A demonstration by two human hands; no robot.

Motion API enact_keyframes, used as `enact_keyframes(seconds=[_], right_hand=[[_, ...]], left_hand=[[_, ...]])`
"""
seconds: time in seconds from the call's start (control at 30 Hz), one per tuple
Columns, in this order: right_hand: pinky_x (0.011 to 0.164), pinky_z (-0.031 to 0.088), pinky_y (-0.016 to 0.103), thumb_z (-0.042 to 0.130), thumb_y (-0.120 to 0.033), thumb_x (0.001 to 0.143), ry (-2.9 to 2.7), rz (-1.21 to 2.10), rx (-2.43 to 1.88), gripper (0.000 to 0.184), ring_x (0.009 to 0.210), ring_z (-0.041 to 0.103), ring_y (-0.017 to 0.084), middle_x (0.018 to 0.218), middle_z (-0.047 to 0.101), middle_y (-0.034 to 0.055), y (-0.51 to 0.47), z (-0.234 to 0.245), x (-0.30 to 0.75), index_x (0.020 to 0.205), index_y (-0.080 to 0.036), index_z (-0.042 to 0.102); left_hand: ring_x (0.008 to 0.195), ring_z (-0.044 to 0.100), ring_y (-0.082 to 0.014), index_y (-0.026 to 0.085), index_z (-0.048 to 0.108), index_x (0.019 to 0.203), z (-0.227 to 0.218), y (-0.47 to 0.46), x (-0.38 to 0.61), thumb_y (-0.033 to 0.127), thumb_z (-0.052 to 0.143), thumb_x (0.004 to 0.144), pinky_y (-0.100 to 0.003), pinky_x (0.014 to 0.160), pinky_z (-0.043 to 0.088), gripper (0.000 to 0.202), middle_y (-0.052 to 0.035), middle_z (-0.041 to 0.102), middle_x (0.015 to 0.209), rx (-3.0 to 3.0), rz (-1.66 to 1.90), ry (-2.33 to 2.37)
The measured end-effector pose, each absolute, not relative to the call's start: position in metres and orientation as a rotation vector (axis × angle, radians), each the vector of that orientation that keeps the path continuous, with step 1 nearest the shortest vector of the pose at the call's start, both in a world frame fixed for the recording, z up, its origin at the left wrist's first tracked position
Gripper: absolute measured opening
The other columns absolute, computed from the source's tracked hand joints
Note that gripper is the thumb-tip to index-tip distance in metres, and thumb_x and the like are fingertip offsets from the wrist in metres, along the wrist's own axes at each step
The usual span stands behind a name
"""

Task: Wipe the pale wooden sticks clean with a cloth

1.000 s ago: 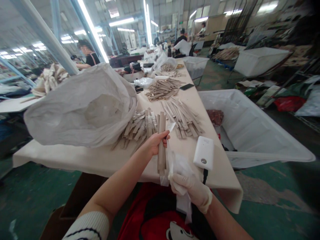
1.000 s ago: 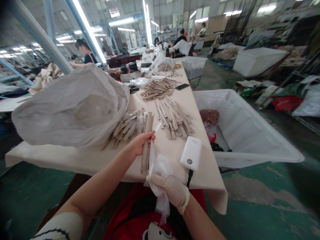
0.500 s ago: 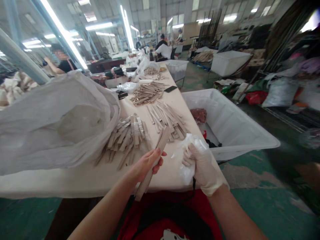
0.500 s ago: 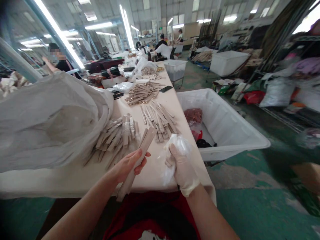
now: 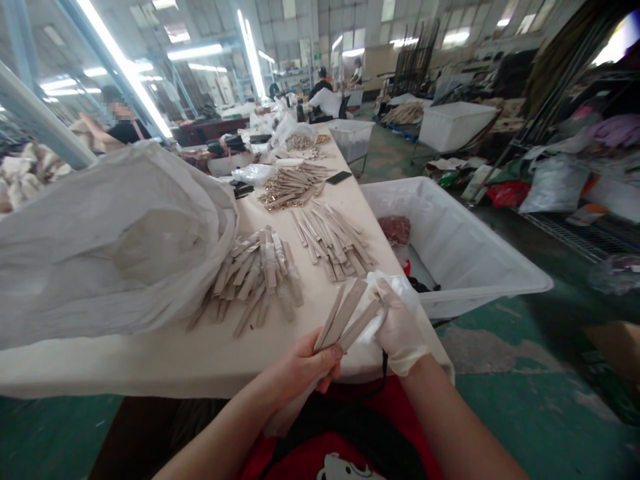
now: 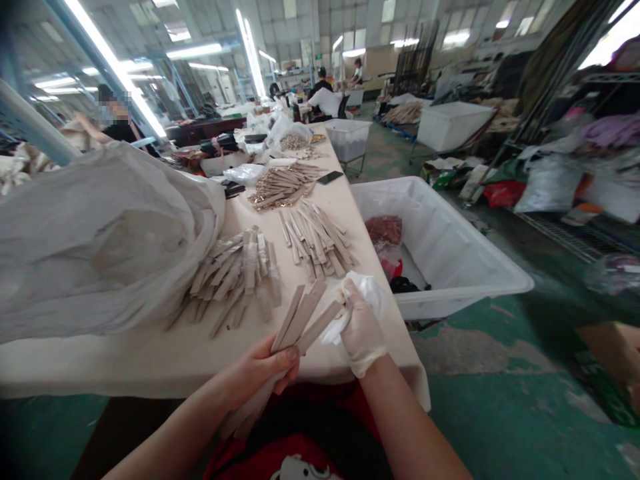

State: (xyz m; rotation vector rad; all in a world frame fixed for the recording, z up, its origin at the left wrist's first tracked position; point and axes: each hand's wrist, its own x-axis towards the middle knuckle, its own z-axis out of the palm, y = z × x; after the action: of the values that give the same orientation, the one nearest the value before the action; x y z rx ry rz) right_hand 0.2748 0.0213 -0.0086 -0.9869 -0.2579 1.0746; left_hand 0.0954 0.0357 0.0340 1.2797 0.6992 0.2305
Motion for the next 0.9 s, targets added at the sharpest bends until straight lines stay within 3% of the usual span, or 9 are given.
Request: enact_keyframes(seconds=[0.2, 0.43, 0.63, 0.9], right_hand=[[0.067, 0.050, 0.031, 0.065, -0.043, 0.065, -0.320, 0.893, -1.134, 0.035, 0.074, 0.062, 0.021, 0.071, 0.066, 0.0022, 0.013, -0.014, 0.269, 0.089, -0.019, 0.065], [0.096, 0.035, 0.035, 0.068, -0.039, 0.062, -0.375, 0.804, -1.365, 0.030, 0.100, 0.056, 0.023, 0.095, 0.067, 0.0040, -0.002, -0.001, 0.273, 0.083, -0.017, 0.069], [0.088, 0.043, 0.036, 0.069, -0.037, 0.062, -0.365, 0.934, -1.313, 0.031, 0.096, 0.058, 0.025, 0.092, 0.068, 0.0028, -0.006, -0.006, 0.279, 0.087, -0.019, 0.069], [0.094, 0.039, 0.033, 0.071, -0.034, 0.063, -0.532, 0.980, -1.264, 0.028, 0.105, 0.054, 0.021, 0.094, 0.068, -0.0004, -0.010, -0.011, 0.286, 0.087, -0.022, 0.068]], left_hand=[[0.037, 0.041, -0.0035, 0.015, 0.042, 0.077, 0.033, 0.038, 0.099, 0.041, 0.054, 0.074, -0.016, 0.039, 0.029, 0.028, 0.0050, 0.051, 0.054, 1.300, 0.210, 0.741], [0.035, 0.041, -0.0033, 0.015, 0.044, 0.076, 0.031, 0.044, 0.087, 0.041, 0.055, 0.074, -0.015, 0.037, 0.029, 0.028, 0.0050, 0.052, 0.051, 1.245, 0.180, 0.800], [0.033, 0.040, -0.0037, 0.014, 0.046, 0.068, 0.036, 0.047, 0.080, 0.043, 0.058, 0.070, -0.015, 0.034, 0.027, 0.031, 0.0033, 0.053, 0.049, 1.165, 0.084, 0.817], [0.033, 0.040, -0.0040, 0.014, 0.048, 0.068, 0.033, 0.045, 0.074, 0.042, 0.060, 0.068, -0.016, 0.034, 0.028, 0.031, 0.0027, 0.053, 0.048, 1.103, 0.068, 0.833]])
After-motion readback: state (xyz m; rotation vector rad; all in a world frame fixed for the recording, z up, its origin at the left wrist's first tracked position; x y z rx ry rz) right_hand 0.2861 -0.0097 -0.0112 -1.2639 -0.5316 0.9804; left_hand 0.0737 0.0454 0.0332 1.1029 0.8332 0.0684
